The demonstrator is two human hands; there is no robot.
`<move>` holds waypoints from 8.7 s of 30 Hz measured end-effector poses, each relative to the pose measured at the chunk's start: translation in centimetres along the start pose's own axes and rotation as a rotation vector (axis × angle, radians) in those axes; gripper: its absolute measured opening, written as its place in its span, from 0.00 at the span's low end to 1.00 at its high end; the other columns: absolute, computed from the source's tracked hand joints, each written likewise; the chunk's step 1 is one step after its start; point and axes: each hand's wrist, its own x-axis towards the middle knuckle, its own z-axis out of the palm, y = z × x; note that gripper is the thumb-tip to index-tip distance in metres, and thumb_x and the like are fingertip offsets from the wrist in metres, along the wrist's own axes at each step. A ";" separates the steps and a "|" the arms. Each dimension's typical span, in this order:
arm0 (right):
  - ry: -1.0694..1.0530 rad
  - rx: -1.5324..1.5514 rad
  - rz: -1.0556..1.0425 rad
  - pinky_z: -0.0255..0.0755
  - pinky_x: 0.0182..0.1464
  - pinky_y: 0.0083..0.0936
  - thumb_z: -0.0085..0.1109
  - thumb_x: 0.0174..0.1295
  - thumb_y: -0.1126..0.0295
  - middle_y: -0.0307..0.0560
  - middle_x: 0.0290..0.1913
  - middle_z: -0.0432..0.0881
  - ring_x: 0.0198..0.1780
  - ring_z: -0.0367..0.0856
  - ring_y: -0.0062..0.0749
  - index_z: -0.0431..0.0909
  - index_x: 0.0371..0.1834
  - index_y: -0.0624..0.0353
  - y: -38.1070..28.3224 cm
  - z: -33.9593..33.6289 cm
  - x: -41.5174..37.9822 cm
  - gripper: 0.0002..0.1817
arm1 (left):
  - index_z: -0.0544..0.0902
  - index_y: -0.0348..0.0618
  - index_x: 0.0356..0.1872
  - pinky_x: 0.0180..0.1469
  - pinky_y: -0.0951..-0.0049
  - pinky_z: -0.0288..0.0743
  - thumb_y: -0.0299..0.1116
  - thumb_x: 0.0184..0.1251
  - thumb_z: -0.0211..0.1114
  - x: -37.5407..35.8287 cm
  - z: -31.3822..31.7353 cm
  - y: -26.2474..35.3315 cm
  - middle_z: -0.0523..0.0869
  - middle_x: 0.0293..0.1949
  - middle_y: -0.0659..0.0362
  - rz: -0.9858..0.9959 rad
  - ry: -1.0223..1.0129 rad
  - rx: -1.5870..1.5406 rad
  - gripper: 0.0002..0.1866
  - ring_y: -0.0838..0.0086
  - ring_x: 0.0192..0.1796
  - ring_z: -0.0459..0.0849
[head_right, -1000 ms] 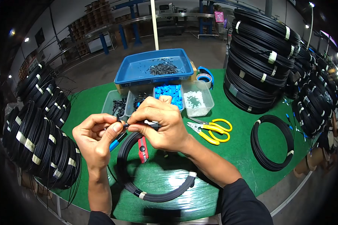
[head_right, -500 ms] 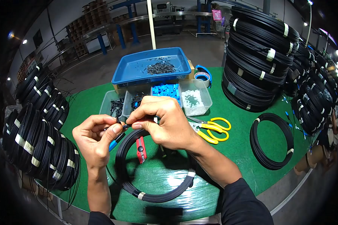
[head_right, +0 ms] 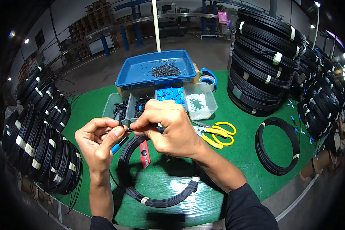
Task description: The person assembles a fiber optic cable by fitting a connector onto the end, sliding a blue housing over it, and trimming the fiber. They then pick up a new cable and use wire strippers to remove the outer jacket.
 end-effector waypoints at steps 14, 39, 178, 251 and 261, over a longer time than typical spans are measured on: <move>0.120 -0.172 -0.162 0.64 0.30 0.26 0.78 0.41 0.80 0.39 0.23 0.80 0.25 0.76 0.28 0.88 0.31 0.60 -0.1 1.0 -0.5 0.13 | 0.85 0.28 0.36 0.34 0.84 0.82 0.16 0.59 0.72 -0.4 0.2 0.4 0.89 0.31 0.51 0.034 0.033 0.042 0.06 0.77 0.32 0.89; 0.258 -0.130 -0.254 0.59 0.31 0.26 0.76 0.39 0.82 0.39 0.25 0.80 0.24 0.73 0.27 0.87 0.32 0.60 0.6 2.2 -1.1 0.14 | 0.85 0.28 0.36 0.35 0.82 0.83 0.15 0.58 0.72 -0.8 0.4 0.7 0.89 0.32 0.52 0.052 0.051 0.043 0.06 0.76 0.34 0.89; -0.166 0.336 0.397 0.83 0.47 0.27 0.57 0.58 0.89 0.47 0.40 0.81 0.42 0.88 0.33 0.75 0.44 0.69 1.5 -3.0 -0.1 0.12 | 0.89 0.34 0.31 0.36 0.75 0.85 0.20 0.46 0.81 2.0 -1.2 -2.5 0.92 0.29 0.53 0.473 -0.067 0.432 0.10 0.71 0.31 0.91; -0.196 -0.043 0.426 0.56 0.52 0.34 0.68 0.57 0.71 0.42 0.32 0.88 0.37 0.83 0.32 0.83 0.31 0.56 0.4 -0.8 -0.9 0.04 | 0.89 0.50 0.28 0.77 0.31 0.42 0.26 0.47 0.74 2.8 -1.3 -2.2 0.90 0.27 0.69 0.857 -0.336 0.774 0.06 0.67 0.52 0.90; 0.186 -0.638 -0.527 0.53 0.50 0.35 0.66 0.49 0.71 0.36 0.34 0.86 0.41 0.87 0.24 0.84 0.31 0.53 0.8 1.0 -1.2 0.05 | 0.90 0.38 0.31 0.75 0.42 0.58 0.22 0.50 0.77 1.6 -1.6 -2.1 0.93 0.35 0.56 0.097 -0.281 0.073 0.06 0.59 0.50 0.91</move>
